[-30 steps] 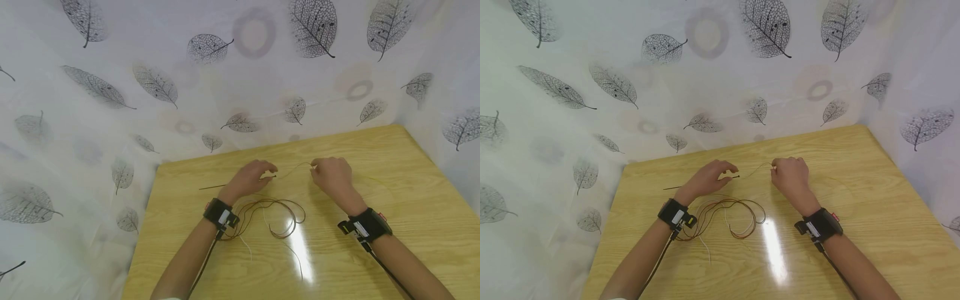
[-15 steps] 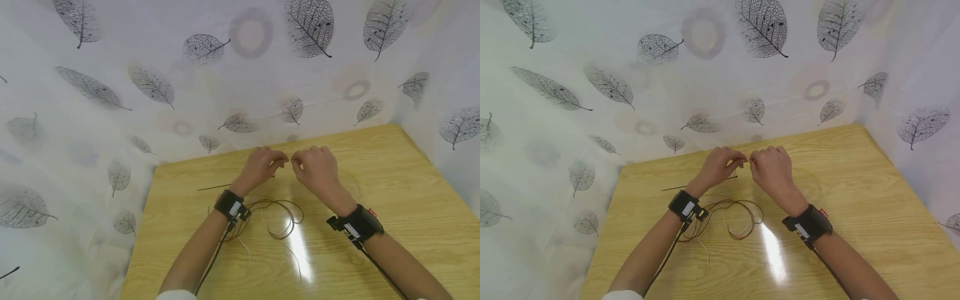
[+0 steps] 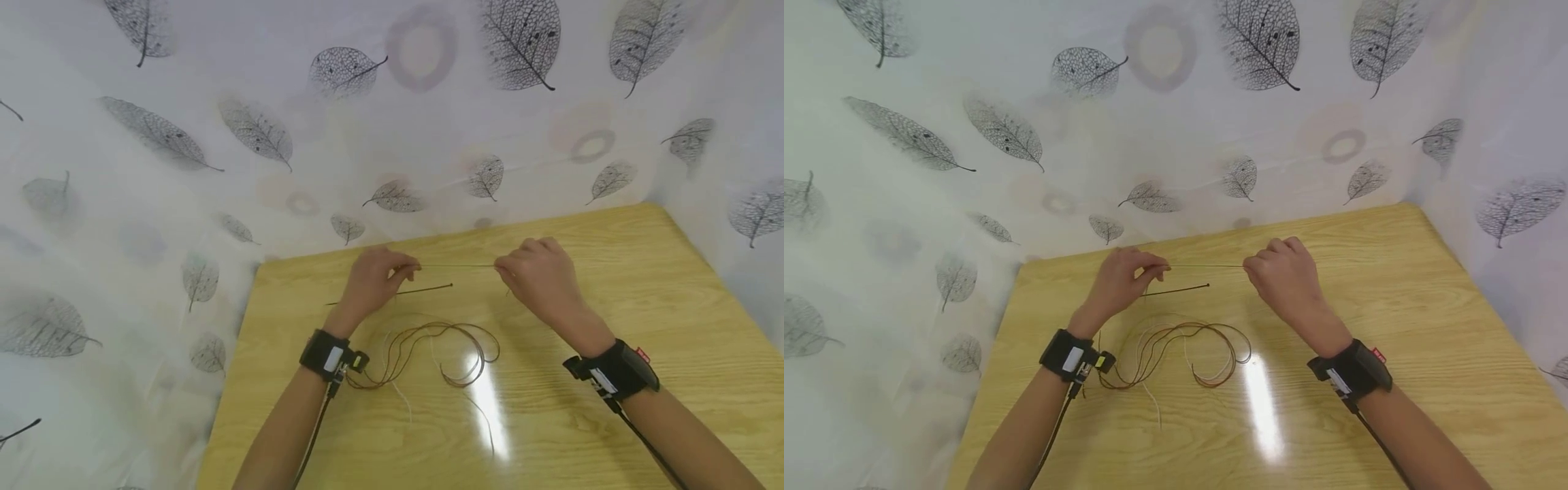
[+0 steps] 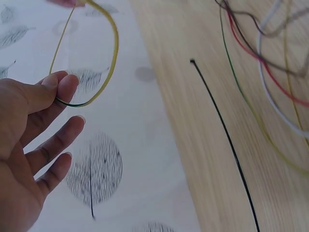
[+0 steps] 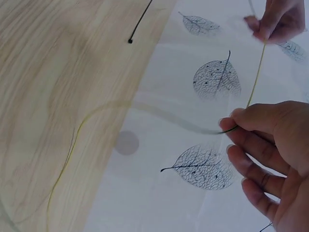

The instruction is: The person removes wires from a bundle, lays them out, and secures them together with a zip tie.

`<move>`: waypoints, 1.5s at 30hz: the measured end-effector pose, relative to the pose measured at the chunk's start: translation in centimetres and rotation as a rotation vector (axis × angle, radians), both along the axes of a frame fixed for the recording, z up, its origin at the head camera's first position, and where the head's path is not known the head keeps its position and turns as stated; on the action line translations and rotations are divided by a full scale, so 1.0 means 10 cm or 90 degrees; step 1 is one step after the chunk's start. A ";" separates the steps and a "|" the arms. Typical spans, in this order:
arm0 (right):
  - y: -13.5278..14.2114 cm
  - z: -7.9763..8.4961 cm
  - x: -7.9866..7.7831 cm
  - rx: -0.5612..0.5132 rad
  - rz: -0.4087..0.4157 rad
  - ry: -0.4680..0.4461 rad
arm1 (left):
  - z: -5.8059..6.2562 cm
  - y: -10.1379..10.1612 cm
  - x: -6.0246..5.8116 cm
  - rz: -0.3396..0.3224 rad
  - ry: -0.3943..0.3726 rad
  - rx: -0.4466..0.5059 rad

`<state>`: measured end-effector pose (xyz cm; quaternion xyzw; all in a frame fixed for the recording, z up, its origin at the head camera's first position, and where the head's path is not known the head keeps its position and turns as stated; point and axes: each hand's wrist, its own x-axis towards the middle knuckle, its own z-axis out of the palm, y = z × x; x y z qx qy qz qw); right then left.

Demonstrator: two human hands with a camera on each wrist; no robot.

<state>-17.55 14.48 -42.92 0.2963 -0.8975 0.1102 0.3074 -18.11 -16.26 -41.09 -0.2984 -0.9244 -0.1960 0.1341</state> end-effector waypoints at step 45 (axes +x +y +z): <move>0.30 -0.32 0.12 0.000 -0.040 -0.005 | -0.63 -1.97 1.09 0.273 -0.118 0.049</move>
